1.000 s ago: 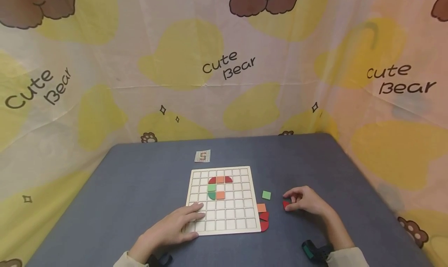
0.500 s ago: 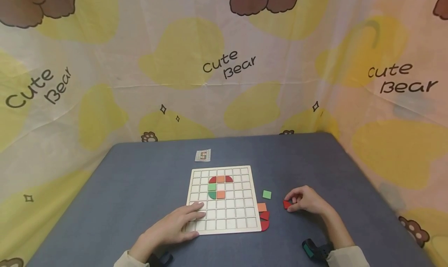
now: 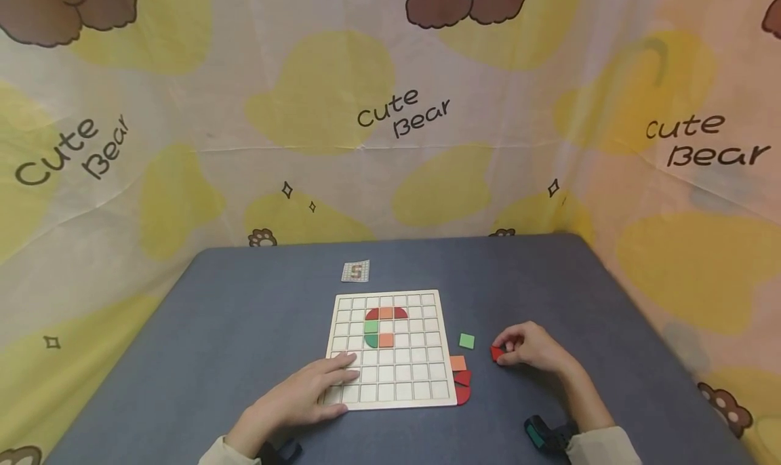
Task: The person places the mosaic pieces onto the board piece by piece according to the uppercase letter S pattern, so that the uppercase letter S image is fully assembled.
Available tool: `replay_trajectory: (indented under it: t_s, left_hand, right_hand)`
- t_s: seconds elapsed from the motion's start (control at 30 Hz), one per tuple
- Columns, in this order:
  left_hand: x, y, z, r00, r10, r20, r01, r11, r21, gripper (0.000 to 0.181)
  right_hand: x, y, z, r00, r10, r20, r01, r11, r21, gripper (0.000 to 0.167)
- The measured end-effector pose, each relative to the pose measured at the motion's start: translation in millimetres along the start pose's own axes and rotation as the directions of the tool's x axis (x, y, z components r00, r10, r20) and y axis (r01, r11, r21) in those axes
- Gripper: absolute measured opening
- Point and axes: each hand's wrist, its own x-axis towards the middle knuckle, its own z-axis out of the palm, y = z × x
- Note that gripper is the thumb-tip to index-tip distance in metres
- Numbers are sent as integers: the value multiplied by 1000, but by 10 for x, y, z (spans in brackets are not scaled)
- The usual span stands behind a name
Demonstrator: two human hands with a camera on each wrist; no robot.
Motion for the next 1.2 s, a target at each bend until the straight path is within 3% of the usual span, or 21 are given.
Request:
replay_trajectory:
  t_s: [0.27,0.67,1.2]
  left_hand:
    - [-16,13,-12,1000,12,1,-12,1000,13,48]
    - [-8,-11,-3,1000,20,-15,-20,1000,18,49]
    - [13,-17,-18,1000,22,-8,-21,1000,19,50]
  right_hand:
    - [80,-46,64,999,-35,7,35,999,13,27]
    - [332,-294,271,994,-105,-13,105,993,54,26]
    - [622,-584,501,998,-47,-47,50,998,49,26]
